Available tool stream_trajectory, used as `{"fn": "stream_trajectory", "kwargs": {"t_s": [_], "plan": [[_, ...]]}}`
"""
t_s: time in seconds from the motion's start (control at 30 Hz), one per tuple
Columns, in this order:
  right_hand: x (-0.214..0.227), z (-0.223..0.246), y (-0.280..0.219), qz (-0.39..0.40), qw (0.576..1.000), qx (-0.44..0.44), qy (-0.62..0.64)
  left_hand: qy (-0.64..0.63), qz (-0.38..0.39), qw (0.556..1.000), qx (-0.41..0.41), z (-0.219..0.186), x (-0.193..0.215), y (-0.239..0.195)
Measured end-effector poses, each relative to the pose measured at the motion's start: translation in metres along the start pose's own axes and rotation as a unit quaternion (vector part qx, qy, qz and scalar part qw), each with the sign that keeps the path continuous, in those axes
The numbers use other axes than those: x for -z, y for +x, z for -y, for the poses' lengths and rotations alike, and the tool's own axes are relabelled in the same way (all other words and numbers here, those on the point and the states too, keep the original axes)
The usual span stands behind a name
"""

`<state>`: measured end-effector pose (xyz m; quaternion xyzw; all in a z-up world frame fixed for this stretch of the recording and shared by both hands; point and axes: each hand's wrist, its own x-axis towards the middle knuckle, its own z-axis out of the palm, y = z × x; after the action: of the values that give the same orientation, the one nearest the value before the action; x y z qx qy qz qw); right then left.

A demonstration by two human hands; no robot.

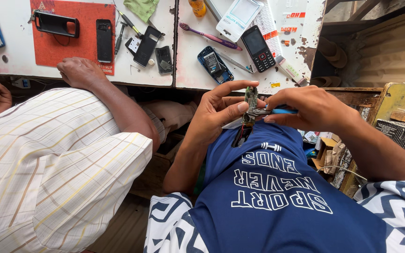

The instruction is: The person uses pliers to carefully remove a small component from a mobile phone circuit board. They hold the board steady with one hand while manipulating the pliers with the other to extract the part.

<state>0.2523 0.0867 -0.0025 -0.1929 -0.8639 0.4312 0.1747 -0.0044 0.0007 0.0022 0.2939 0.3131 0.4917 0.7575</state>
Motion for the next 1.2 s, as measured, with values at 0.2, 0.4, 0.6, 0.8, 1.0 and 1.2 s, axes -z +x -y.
{"fn": "stream_trajectory", "kwargs": {"t_s": [0.2, 0.4, 0.6, 0.8, 1.0, 1.2], "plan": [[-0.01, -0.024, -0.01, 0.0, 0.992, -0.063, 0.108, -0.034, 0.015, 0.999, 0.004, 0.0, 0.003, -0.001], [-0.016, -0.03, -0.01, 0.024, 0.918, -0.161, 0.362, -0.032, 0.023, 0.999, 0.004, 0.002, 0.005, 0.002], [-0.006, -0.013, 0.003, 0.021, 0.936, -0.175, 0.305, -0.056, -0.02, 0.998, 0.034, -0.002, 0.001, 0.003], [0.002, 0.022, 0.014, -0.089, 0.99, 0.015, -0.111, 0.024, -0.104, 0.994, -0.018, 0.004, 0.002, 0.007], [-0.002, 0.033, 0.015, -0.142, 0.966, 0.081, -0.198, 0.02, -0.102, 0.994, -0.035, 0.012, 0.009, 0.008], [-0.01, 0.016, 0.007, -0.119, 0.982, 0.091, -0.117, 0.001, -0.069, 0.997, -0.016, 0.007, 0.003, 0.006]]}}
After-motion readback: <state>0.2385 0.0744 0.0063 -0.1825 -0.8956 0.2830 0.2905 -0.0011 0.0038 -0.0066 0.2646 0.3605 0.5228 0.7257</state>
